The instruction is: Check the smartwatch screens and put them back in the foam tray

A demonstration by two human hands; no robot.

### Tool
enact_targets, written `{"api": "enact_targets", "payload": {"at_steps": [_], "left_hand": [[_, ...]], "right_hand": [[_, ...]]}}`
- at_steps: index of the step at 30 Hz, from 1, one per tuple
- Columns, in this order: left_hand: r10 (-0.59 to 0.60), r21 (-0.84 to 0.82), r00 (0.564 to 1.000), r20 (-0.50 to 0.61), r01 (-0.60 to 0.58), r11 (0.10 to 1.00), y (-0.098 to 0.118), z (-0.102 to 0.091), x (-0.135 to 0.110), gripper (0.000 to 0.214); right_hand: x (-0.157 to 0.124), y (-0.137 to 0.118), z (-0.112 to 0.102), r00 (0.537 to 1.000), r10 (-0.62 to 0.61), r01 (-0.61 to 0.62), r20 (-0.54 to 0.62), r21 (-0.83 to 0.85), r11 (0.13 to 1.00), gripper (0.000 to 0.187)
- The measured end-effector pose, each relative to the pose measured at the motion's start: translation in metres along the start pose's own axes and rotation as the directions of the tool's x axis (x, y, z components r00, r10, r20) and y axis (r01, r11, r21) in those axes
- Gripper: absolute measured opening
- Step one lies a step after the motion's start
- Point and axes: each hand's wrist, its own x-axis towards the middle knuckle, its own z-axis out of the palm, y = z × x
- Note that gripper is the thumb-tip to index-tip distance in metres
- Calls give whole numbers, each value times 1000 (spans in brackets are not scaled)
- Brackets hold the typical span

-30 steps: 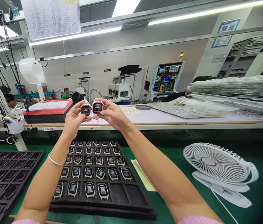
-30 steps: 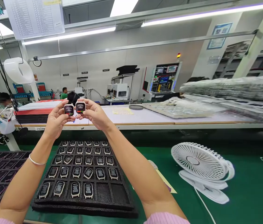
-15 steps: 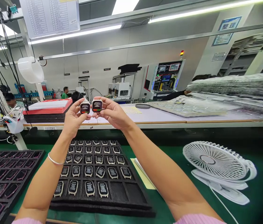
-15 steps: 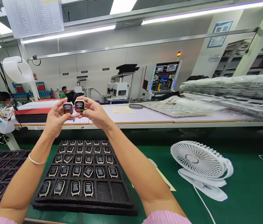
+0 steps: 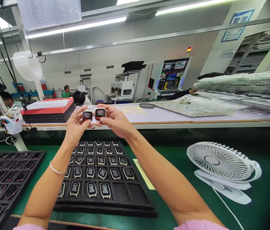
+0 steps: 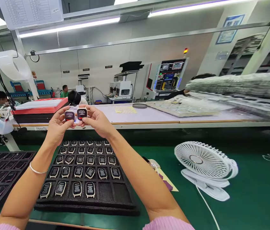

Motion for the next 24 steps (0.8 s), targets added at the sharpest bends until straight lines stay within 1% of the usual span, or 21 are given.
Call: {"api": "enact_targets", "payload": {"at_steps": [2, 5, 9, 12, 14, 16, 20, 24], "left_hand": [[-57, -20, 998, 2, 57, 998, -8, -1, -19, 58], [-189, -37, 982, -11, 188, 981, -23, -3, -57, 57], [-381, -42, 923, -51, 379, 924, -40, -7, -106, 52], [-482, -61, 870, -100, 478, 876, -47, -8, -130, 53], [-526, -70, 841, -129, 521, 851, -49, -7, -139, 52], [-548, -75, 825, -140, 543, 836, -51, -6, -145, 51], [-554, -81, 819, -150, 548, 832, -55, -5, -147, 48], [-554, -76, 818, -157, 549, 832, -55, -4, -144, 48]], "right_hand": [[-18, 12, 3, 999, 37, -36, -19, 35, 999, 48], [-53, 35, 11, 990, 116, -108, -77, 95, 990, 50], [-101, 66, 24, 958, 234, -210, -165, 149, 966, 47], [-125, 82, 32, 922, 311, -273, -229, 185, 944, 42], [-135, 89, 36, 894, 355, -308, -273, 200, 930, 39], [-139, 93, 39, 871, 382, -329, -309, 212, 920, 36], [-139, 96, 40, 849, 403, -338, -341, 237, 911, 35], [-137, 96, 38, 842, 405, -340, -356, 233, 911, 33]]}}
